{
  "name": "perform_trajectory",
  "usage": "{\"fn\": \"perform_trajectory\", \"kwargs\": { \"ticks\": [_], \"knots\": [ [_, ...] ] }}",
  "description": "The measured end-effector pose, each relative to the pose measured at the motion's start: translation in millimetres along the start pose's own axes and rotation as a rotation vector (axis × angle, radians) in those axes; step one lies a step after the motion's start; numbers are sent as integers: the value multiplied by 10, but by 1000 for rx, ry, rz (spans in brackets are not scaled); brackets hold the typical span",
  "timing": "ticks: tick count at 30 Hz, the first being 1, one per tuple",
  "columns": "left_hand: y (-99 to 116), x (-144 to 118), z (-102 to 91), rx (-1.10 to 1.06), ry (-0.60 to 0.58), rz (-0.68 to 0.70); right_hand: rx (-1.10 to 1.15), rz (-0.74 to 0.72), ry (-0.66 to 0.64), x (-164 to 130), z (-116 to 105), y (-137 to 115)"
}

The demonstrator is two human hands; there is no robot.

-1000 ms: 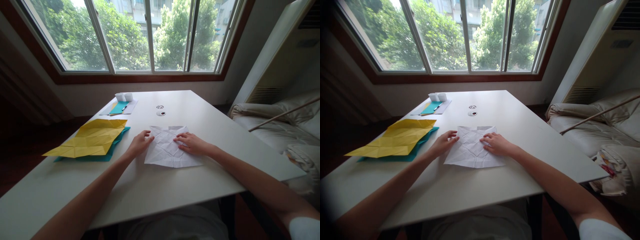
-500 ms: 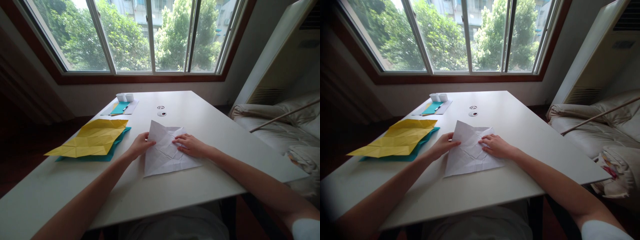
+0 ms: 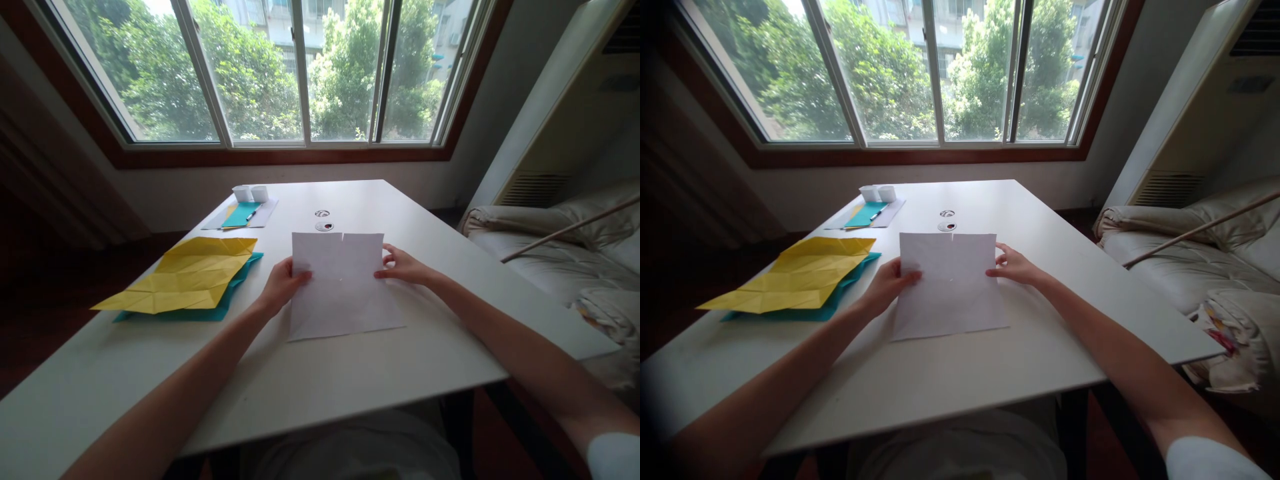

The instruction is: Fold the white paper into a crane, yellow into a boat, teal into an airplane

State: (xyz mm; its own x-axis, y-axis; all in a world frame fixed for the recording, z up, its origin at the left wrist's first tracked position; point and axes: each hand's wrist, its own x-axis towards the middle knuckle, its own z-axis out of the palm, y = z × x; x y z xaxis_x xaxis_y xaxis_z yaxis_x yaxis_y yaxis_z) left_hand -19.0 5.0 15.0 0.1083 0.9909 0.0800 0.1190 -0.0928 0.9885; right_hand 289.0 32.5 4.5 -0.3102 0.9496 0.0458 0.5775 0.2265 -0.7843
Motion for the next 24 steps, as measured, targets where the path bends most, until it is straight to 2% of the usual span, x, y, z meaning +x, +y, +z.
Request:
{"fn": "perform_trajectory", "kwargs": {
  "ticks": [4,8,13,18,24],
  "knots": [
    [-34,5,20,-50,-11,0,89,-87,-5,24,63,-16],
    [1,30,-51,-28,-68,26,85,-94,6,26,43,-48],
    [17,122,-242,266,-138,93,-5,-123,37,27,-15,-11],
    [-7,181,-368,489,-210,242,-177,-262,45,8,-37,-24],
    [42,164,-426,751,-406,362,-386,-310,20,-17,-21,-22]
  ]
}}
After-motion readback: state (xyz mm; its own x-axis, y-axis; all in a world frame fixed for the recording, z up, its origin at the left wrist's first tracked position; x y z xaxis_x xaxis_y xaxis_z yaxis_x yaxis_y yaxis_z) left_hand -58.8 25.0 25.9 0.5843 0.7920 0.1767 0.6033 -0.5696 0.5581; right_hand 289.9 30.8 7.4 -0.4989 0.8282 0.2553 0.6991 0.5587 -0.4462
